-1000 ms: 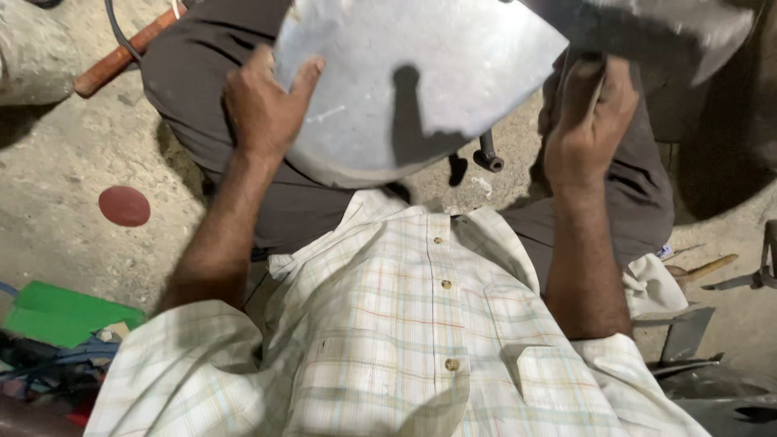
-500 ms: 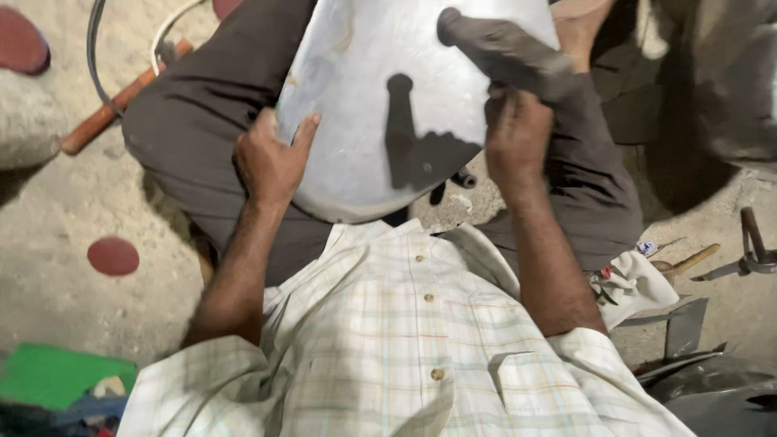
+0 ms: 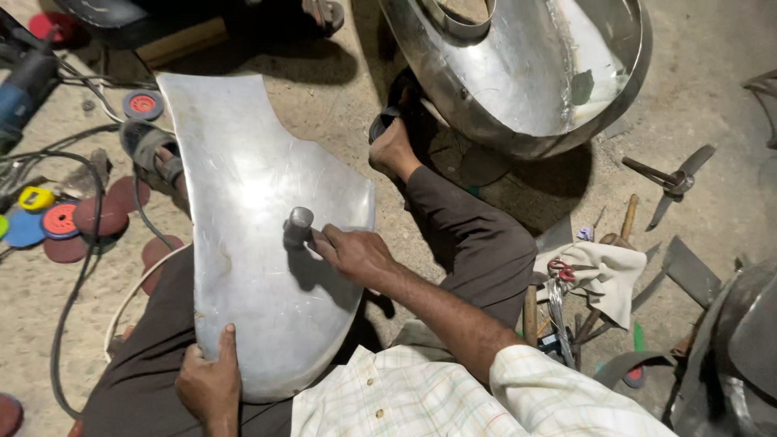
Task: The person hammers a large curved metal sheet on a wooden anvil to shape it. They periodically lift and turn the sheet, then place a green template on it to check fit before resuming hammering.
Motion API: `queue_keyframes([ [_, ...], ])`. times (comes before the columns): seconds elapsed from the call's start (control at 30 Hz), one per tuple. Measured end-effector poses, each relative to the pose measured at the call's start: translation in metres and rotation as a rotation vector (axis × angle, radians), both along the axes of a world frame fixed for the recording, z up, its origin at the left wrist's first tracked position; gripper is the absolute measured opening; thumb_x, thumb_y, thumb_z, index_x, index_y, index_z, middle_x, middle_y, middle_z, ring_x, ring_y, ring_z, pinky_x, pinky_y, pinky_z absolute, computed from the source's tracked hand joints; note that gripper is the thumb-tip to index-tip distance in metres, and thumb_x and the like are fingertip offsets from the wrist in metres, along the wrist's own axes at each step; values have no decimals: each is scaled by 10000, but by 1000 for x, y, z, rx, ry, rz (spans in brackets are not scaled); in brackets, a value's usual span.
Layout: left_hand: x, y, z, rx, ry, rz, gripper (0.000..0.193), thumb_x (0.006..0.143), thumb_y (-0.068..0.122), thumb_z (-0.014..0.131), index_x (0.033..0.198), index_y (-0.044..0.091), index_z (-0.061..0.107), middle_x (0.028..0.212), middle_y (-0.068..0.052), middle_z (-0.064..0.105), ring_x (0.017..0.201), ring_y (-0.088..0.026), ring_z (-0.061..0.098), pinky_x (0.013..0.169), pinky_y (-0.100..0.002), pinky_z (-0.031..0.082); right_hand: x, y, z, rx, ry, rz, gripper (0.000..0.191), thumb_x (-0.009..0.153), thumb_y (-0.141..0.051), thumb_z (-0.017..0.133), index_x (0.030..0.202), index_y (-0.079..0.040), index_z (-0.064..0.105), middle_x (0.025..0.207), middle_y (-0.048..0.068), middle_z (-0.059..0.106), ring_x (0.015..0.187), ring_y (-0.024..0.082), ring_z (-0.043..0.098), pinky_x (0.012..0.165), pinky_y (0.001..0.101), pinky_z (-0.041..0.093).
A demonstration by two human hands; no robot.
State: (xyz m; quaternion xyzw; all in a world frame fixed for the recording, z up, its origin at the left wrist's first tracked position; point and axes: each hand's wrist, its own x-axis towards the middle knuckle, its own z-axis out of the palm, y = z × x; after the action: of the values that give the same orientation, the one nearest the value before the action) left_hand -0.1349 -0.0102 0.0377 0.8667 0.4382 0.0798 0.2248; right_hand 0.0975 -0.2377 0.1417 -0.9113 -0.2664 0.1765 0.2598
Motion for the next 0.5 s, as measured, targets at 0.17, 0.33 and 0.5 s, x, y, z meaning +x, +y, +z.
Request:
queue_keyframes([
  [0.17, 7, -1, -5, -107, 153, 100, 677, 914, 658, 723, 850, -16, 727, 782, -249, 719, 730, -449, 707, 719, -550, 550, -2, -30, 7, -60, 57, 6, 446, 1057, -491, 410, 1141, -105, 618, 822, 110, 681, 732, 307, 685, 670, 498, 516],
  [0.33, 12, 5, -21, -121, 5, 100, 683, 834, 665, 732, 960, -6, 767, 912, -284, 744, 862, -458, 729, 828, -526, 565, -1, -90, 37, -17, 208, -3, 556, 964, -619, 592, 978, -70, 676, 767, 91, 640, 679, 225, 637, 608, 429, 450],
  [0.5, 4, -1, -24, -152, -28, 104, 728, 849, 675, 706, 1213, 45, 732, 1131, -283, 737, 1047, -464, 701, 910, -535, 540, -19, -196, 30, 6, 327, -270, 425, 868, -465, 785, 1036, -94, 664, 841, 38, 598, 690, 132, 560, 592, 318, 445],
])
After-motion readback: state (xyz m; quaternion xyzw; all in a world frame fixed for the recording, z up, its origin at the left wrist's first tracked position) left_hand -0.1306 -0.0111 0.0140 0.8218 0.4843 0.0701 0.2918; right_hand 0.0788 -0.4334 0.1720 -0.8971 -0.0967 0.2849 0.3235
